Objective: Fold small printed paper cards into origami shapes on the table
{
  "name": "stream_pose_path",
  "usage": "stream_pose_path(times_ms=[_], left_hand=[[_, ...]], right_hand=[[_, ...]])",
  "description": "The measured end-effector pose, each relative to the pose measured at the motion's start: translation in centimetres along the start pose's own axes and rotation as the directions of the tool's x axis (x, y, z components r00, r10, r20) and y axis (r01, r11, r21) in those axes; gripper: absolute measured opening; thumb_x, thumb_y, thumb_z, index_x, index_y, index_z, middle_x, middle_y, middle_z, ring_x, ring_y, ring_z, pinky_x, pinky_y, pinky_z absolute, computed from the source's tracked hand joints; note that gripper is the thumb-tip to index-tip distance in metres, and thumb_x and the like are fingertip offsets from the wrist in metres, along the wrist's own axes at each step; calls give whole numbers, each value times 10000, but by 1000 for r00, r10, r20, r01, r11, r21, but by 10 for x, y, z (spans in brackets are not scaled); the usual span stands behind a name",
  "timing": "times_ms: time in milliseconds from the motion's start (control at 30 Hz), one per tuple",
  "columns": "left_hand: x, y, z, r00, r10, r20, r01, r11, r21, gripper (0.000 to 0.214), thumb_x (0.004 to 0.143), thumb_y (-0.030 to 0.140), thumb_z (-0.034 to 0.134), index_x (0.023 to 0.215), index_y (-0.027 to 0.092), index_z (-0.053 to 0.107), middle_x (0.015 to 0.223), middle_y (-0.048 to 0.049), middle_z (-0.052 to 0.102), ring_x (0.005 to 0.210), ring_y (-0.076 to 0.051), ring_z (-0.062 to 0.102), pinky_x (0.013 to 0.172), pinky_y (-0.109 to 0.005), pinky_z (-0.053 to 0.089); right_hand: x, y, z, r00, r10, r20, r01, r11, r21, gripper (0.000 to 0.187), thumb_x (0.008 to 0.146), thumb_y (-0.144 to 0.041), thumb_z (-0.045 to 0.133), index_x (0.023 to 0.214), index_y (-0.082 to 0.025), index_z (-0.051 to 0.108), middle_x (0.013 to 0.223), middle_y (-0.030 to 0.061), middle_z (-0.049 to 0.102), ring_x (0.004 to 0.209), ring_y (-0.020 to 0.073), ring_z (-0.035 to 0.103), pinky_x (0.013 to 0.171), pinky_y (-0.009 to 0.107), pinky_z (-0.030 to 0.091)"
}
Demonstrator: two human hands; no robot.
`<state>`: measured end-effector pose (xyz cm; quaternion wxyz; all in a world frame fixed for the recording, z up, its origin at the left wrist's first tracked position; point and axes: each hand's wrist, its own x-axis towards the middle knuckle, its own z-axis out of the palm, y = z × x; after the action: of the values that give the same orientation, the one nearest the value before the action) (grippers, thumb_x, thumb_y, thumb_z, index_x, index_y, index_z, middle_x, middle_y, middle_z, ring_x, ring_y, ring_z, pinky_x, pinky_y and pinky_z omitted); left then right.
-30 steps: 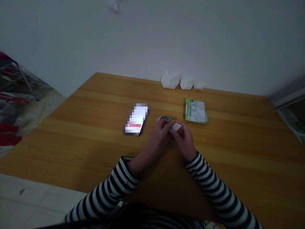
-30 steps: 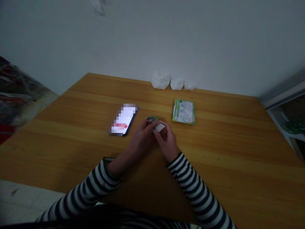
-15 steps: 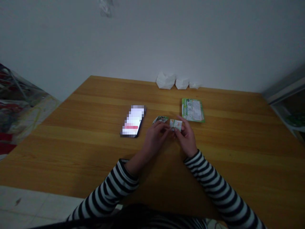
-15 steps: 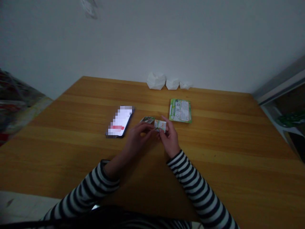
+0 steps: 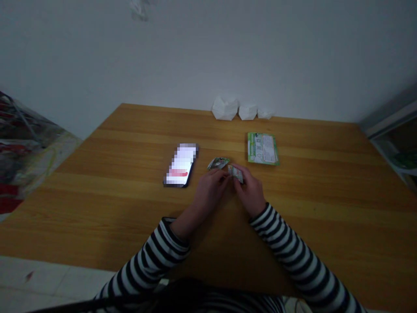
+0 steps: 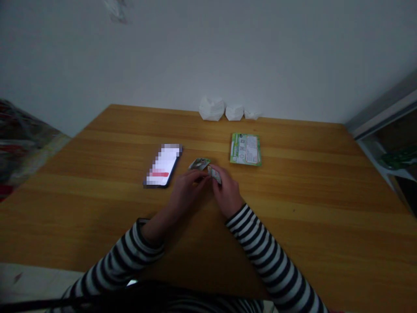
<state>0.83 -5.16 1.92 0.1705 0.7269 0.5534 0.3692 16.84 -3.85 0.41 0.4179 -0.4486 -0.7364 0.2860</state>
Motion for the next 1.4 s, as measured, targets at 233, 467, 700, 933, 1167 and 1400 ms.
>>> stream_pose_path(times_ms=[233, 467, 700, 933, 1167, 1400], left_hand=[[-4, 5, 1, 998, -35, 53, 21, 972, 235, 98, 935, 213, 573, 924, 172, 661, 870, -84, 725, 737, -216, 678, 666, -320, 526], [-6, 7, 5, 999, -34, 27, 24, 954, 298, 136, 941, 257, 569, 819, 199, 577, 784, -63, 671, 673, -216, 639, 589, -300, 467], [-6, 6, 5, 999, -17, 36, 6, 955, 296, 84, 944, 221, 568, 865, 190, 564, 840, -69, 675, 740, -214, 641, 634, -291, 467], [-6, 12, 4, 995, -24, 99, -10, 945, 327, 110, 961, 223, 544, 864, 174, 563, 856, -71, 682, 766, -207, 647, 647, -287, 459], [-8, 14, 4, 995, -18, 95, -17, 937, 348, 104, 958, 213, 538, 863, 178, 560, 859, -66, 672, 776, -200, 649, 644, -280, 452], [-8, 11, 7, 998, 27, 61, -47, 940, 339, 88, 942, 191, 544, 859, 172, 567, 880, -69, 659, 795, -204, 641, 660, -284, 461]], right_hand=[[-2, -3, 4, 1000, -10, 8, 11, 998, -62, 375, 940, -169, 489, 1297, -253, 566, 1284, 85, 687, 1149, 240, 677, 1003, 446, 543], [-3, -9, 7, 992, 96, -82, -95, 995, 27, 245, 950, -234, 517, 1180, -246, 600, 1111, 79, 743, 1000, 238, 727, 899, 404, 582], [-2, -8, 14, 984, 139, -110, -128, 986, 105, 292, 875, -202, 606, 1160, -246, 561, 1072, 66, 730, 942, 228, 720, 834, 371, 573], [3, -4, 13, 981, 136, -136, -118, 984, 136, 141, 880, -213, 584, 1004, -230, 519, 837, 1, 653, 710, 168, 641, 655, 288, 510], [9, 8, 14, 981, 193, -29, -164, 898, 409, 378, 775, -157, 659, 1113, -247, 518, 807, -31, 639, 687, 164, 631, 615, 266, 496], [10, 9, 11, 992, 121, -30, -105, 945, 309, 196, 794, -152, 636, 972, -216, 685, 939, 32, 730, 866, 210, 679, 778, 329, 528]])
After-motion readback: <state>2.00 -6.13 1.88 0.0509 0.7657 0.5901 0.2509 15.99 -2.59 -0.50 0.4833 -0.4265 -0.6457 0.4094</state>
